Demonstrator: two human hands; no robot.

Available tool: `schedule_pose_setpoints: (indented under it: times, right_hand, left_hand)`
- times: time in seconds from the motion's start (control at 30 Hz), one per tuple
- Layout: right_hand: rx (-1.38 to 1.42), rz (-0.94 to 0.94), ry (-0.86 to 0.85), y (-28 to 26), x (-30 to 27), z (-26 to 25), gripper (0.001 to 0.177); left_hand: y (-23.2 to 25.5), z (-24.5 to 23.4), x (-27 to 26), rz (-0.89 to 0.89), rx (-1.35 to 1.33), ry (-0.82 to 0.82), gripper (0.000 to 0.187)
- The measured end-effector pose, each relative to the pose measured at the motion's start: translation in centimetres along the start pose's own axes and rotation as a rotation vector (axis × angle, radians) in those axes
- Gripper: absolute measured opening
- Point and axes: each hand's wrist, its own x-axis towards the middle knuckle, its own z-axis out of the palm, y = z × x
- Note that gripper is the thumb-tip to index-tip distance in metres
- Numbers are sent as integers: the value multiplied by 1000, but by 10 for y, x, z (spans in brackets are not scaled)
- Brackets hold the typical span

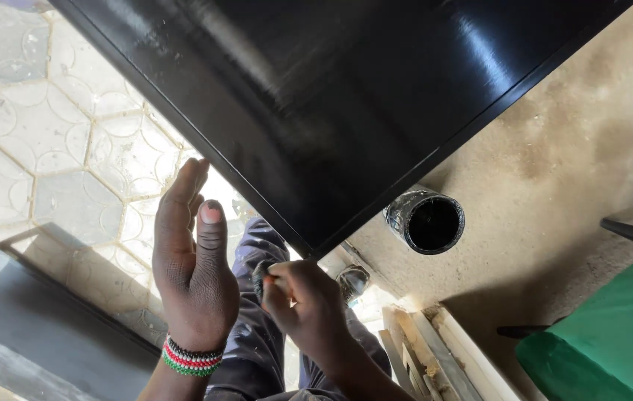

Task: Painting a flat black panel using a sponge applicator and black paint

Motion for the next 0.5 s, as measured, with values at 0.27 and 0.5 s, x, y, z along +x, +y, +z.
schedule_pose_setpoints:
  times: [0.27,0.5]
  right_hand:
    - [720,894,442,208,-176,-195,24]
    - [715,914,547,308,-225,-266,28]
  left_hand:
    - [-17,141,-164,-244,-169,-331,48]
    - [-29,270,-216,-436,-110,-854,47]
